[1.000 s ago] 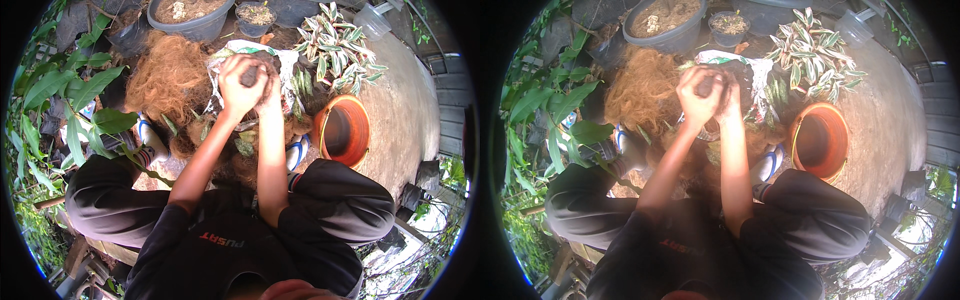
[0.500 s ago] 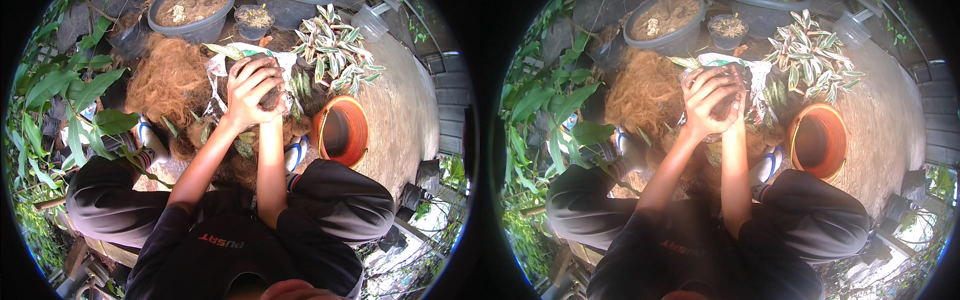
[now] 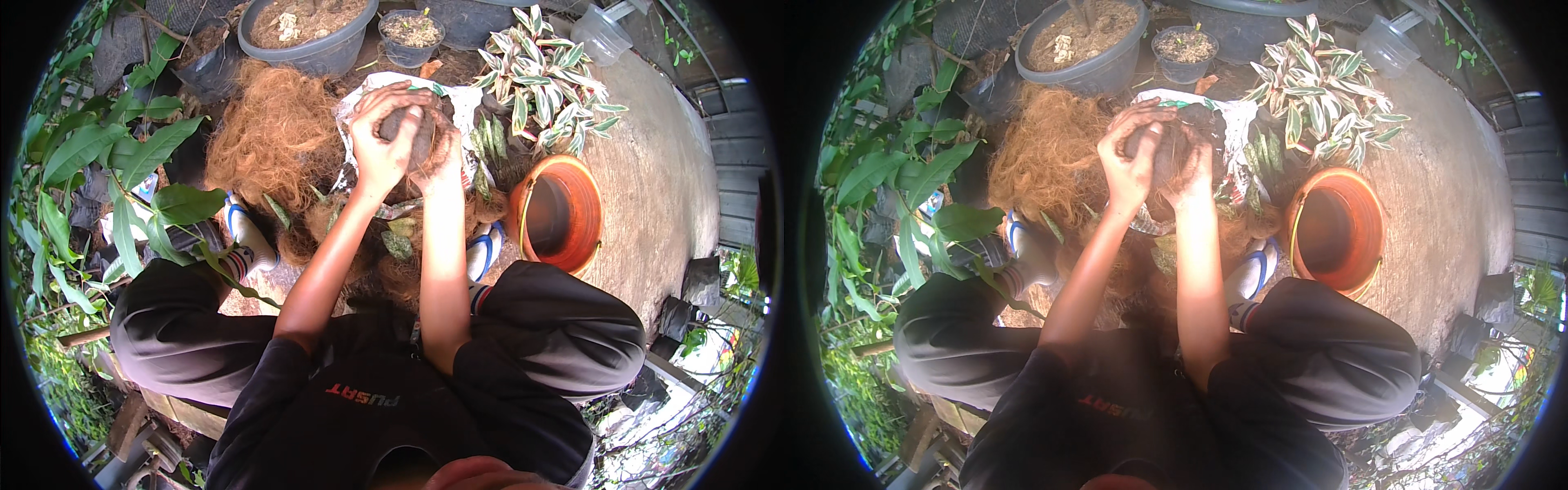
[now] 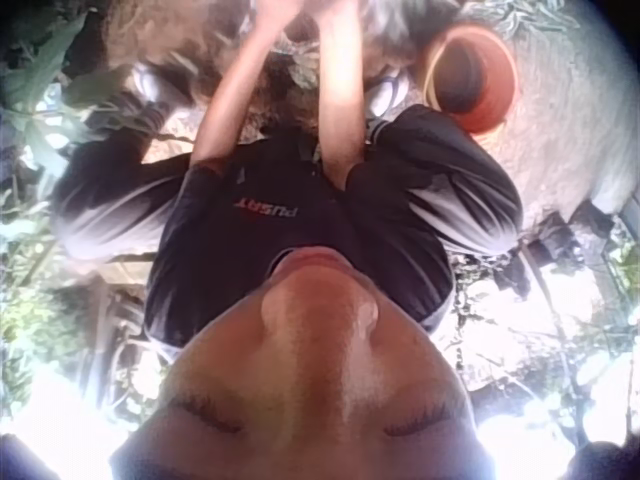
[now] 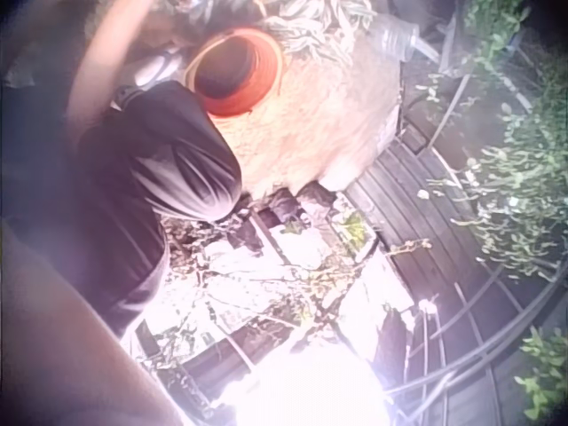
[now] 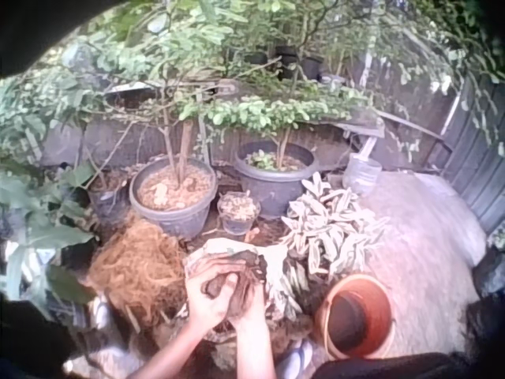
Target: The person sits cross-legged and mixes dark soil with shredded coconut fiber by hand. They repeatedly scoop, crumble, and combine the materials into a loose pile, occasionally picking up and breaking apart clumps to ensure even mixing.
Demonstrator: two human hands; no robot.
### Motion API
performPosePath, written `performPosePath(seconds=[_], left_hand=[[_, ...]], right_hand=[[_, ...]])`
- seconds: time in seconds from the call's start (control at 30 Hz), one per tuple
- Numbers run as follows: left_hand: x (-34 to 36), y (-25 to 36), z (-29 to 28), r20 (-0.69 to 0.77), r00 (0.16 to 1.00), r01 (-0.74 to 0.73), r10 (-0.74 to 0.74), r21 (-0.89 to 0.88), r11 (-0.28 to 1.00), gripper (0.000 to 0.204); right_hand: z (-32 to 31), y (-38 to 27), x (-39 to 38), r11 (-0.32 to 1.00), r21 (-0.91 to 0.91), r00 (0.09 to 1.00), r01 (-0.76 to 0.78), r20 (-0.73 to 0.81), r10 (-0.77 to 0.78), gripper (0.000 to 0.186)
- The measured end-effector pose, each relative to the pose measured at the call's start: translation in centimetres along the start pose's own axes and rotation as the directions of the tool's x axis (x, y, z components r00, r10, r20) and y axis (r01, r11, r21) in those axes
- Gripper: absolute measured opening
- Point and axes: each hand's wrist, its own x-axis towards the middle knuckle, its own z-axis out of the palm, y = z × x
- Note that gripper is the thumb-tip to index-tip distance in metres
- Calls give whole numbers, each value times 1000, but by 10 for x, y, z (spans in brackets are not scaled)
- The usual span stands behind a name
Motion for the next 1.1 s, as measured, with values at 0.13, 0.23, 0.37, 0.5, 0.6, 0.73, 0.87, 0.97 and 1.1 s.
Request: performPosePath(seconds=[0.13, 0.23, 0.37, 0.5, 0.6, 0.73, 0.87, 0.97, 1.1], left_hand=[[1, 4, -1, -179, 918, 274, -354, -361, 891, 30], [0, 2, -4, -145, 932, 269, -332, -335, 903, 30], [-9, -4, 2, -176, 944, 232, -280, -250, 940, 30], [0, -3, 1, -306, 913, 186, -269, -275, 943, 16], [2, -2, -3, -284, 903, 244, -323, -279, 929, 16], [-4, -11, 1, -238, 942, 216, -237, -110, 970, 15], [-7, -9, 10, -125, 955, 256, -270, -113, 960, 13], [-5, -11, 6, -55, 937, 333, -344, -153, 930, 14], [-5, -11, 6, -36, 928, 362, -371, -149, 920, 16]], right_hand=[[-4, -8, -2, 990, 21, 990, -137, -42, 137, 39], [9, -10, -1, 991, -69, 993, -118, -35, 116, 39], [30, 0, -3, 994, 14, 994, -107, -8, 107, 42], [32, 10, -5, 983, 129, 991, -130, -17, 133, 46], [32, 17, 0, 975, 156, 987, -161, 4, 162, 45], [11, 24, 8, 976, -219, 1000, 23, 1, -23, 42], [-13, 29, 15, 928, -315, 979, 202, 97, -180, 39], [-11, 18, 6, 978, 208, 1000, 9, 15, -12, 37], [-15, 8, 5, 960, 273, 998, -58, 38, 49, 40]])
